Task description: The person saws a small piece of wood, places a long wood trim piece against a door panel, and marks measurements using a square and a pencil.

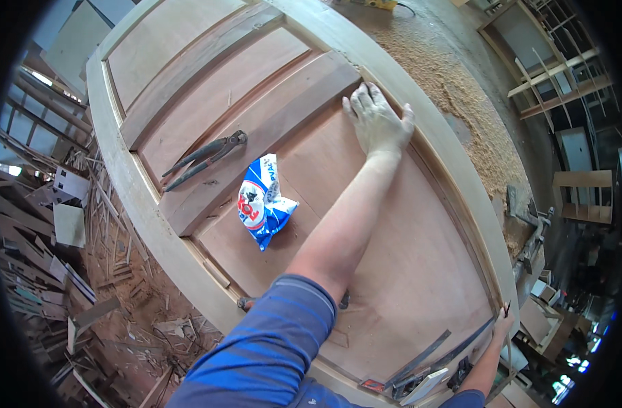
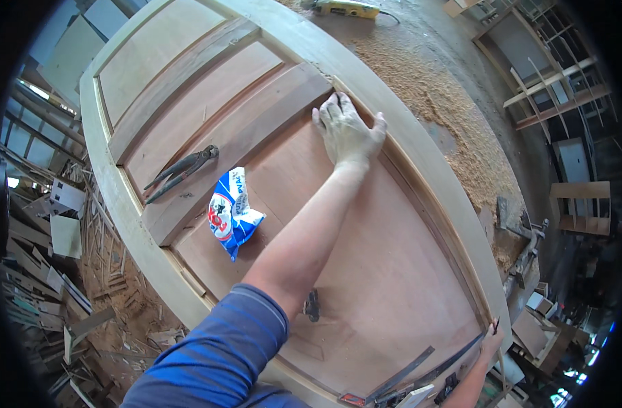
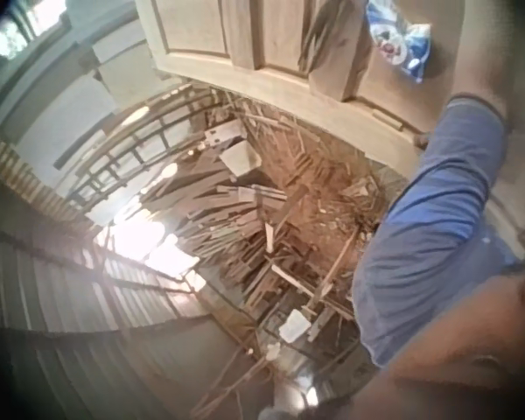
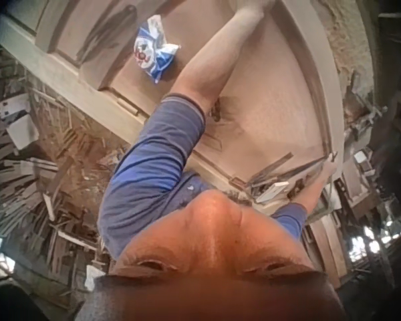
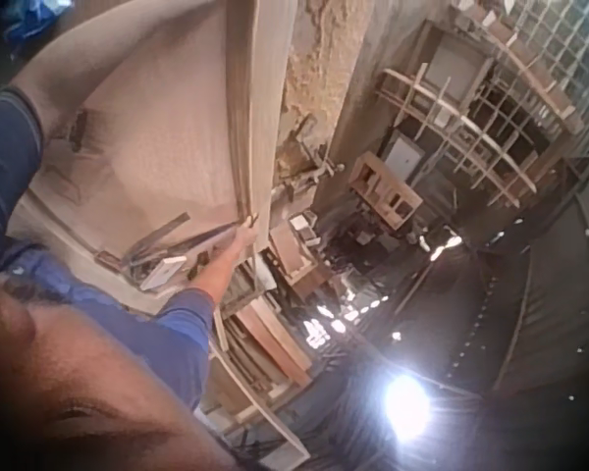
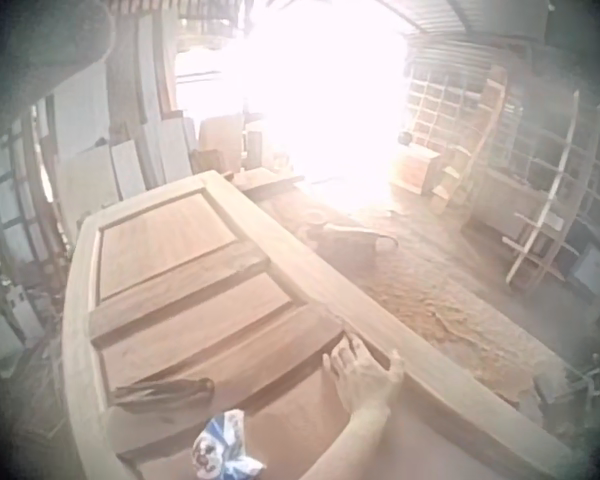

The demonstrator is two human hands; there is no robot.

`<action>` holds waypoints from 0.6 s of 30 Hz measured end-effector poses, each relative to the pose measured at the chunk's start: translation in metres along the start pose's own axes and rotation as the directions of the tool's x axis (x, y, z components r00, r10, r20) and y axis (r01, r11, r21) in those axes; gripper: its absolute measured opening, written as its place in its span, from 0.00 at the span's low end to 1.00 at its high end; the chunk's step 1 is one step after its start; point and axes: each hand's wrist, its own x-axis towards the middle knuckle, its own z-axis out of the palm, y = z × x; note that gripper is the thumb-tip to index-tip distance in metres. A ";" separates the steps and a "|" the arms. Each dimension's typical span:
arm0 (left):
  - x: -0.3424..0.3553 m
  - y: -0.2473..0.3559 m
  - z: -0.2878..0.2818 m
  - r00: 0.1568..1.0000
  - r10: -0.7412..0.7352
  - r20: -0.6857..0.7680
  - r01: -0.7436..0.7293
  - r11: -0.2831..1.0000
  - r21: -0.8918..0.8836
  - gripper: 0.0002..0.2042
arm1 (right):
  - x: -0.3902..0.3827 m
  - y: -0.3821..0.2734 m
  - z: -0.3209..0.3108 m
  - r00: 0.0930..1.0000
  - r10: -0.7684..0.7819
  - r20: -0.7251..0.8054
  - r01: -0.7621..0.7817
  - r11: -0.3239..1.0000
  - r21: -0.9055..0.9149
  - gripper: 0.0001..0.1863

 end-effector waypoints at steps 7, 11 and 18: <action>0.003 -0.006 0.006 0.999 -0.019 -0.036 0.020 1.000 0.019 0.46 | 0.003 -0.022 0.007 0.987 0.104 0.124 -0.085 0.985 -0.150 0.19; 0.002 -0.001 0.010 1.000 -0.008 -0.017 0.009 1.000 0.024 0.45 | 0.002 -0.011 0.004 0.998 0.052 0.028 -0.049 0.991 -0.122 0.16; 0.002 -0.006 0.010 1.000 0.000 -0.029 0.001 0.999 0.038 0.44 | 0.006 -0.003 0.008 0.997 0.066 0.040 -0.058 0.984 -0.166 0.15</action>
